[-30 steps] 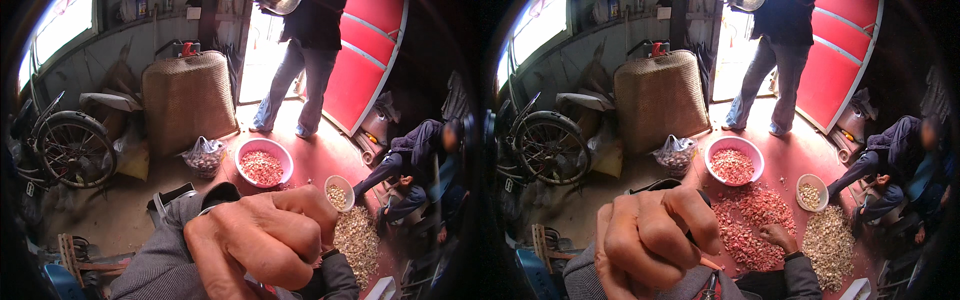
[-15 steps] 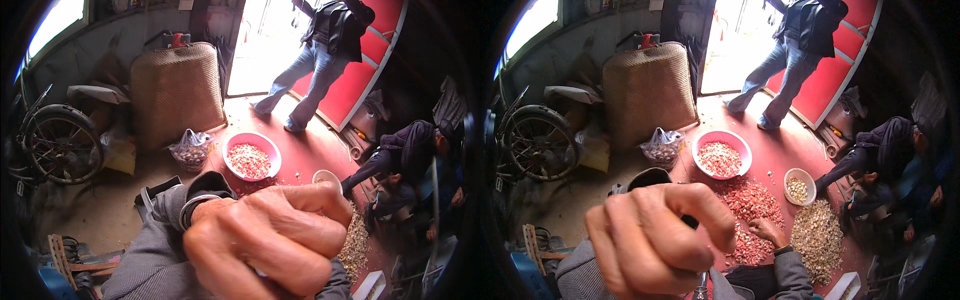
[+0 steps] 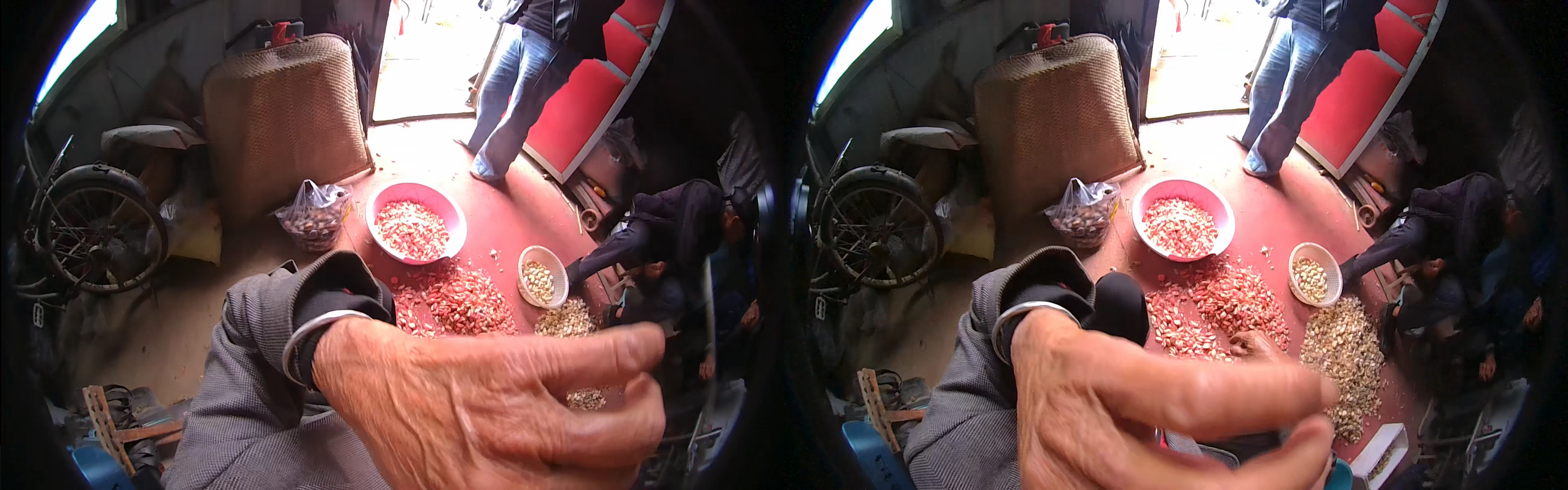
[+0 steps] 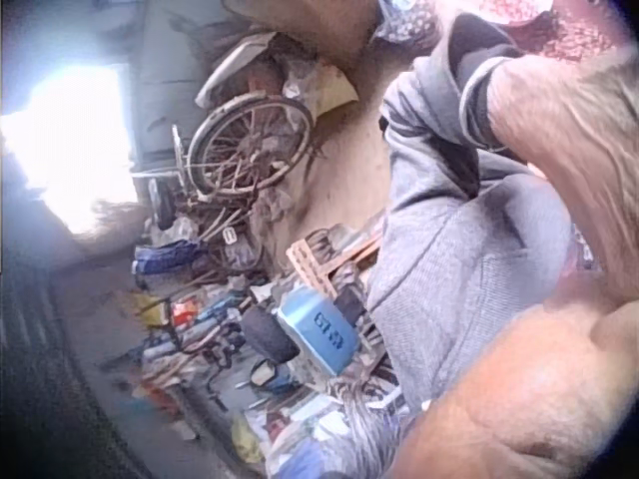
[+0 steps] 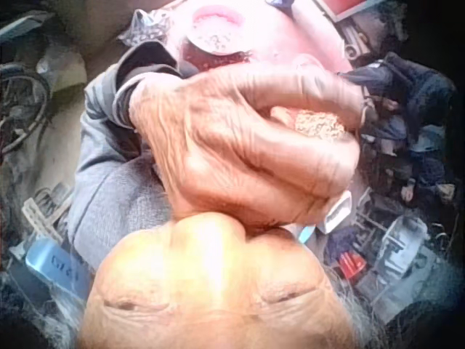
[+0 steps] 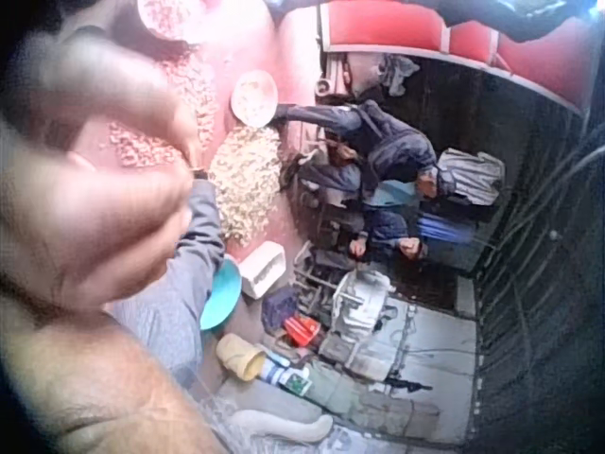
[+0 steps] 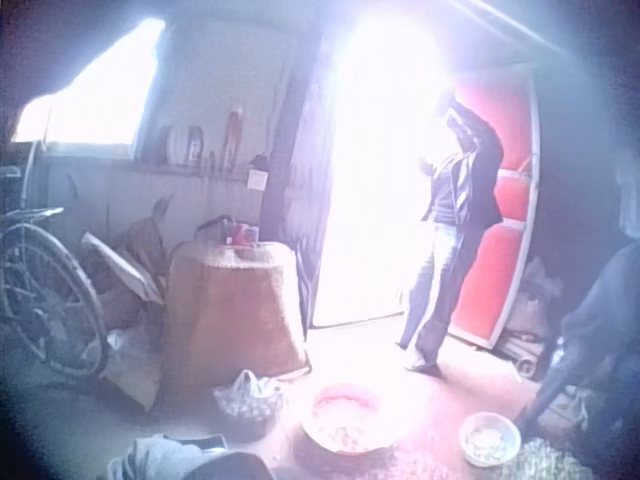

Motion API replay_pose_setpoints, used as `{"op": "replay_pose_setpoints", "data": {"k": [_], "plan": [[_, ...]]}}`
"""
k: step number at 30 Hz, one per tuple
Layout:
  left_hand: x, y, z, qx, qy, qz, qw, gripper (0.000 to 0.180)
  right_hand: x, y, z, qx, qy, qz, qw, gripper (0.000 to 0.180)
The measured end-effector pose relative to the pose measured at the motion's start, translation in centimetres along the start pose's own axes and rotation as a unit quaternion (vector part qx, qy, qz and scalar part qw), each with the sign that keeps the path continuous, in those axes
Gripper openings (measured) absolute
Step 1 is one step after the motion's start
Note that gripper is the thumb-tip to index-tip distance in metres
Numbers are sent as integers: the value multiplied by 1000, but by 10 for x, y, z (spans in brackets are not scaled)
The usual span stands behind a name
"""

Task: The person sits on the floor and sorts peanuts by hand, separating red-skinned peanuts from shelled ones. They pick individual peanuts from a large pile, place red-skinned ones into a pink bowl, and set shelled peanuts aside. The task continues with repetitive hand motions and occasional pauses.

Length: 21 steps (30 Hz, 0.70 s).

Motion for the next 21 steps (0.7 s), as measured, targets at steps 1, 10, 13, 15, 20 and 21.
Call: {"op": "replay_pose_setpoints", "data": {"k": [1, 10, 13, 15, 20, 21], "plan": [[-2, -2, -2, -50, 2, -10, 999, 10, 2, -2, 2, 3, 4, 0, 1000, 26], [9, -27, 23, 153, -25, -36, 987, 5, -6, 8, -5, -22, 3, -36, 999, 30], [15, -57, 23, 131, -92, -57, 985, 7, -13, 10, -5, -21, 24, -21, 999, 32], [17, -67, 20, 103, -81, -72, 989, 8, -9, 11, -6, -14, 2, 5, 1000, 31], [24, -23, 34, 226, -22, -87, 970, 11, -6, 9, -5, -24, -15, -4, 1000, 27], [24, -21, 32, 190, -86, -142, 968, 13, -7, 8, -4, -29, -16, -5, 999, 26]]}}
Point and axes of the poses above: each hand's wrist, its own z-axis away from the middle knuckle, its own y-axis out of the palm, x = y × z, the point moved 8 cm from there along -z, towards the middle knuckle, and after that the axes turned 3 degrees about x, right-handed, at the moved point
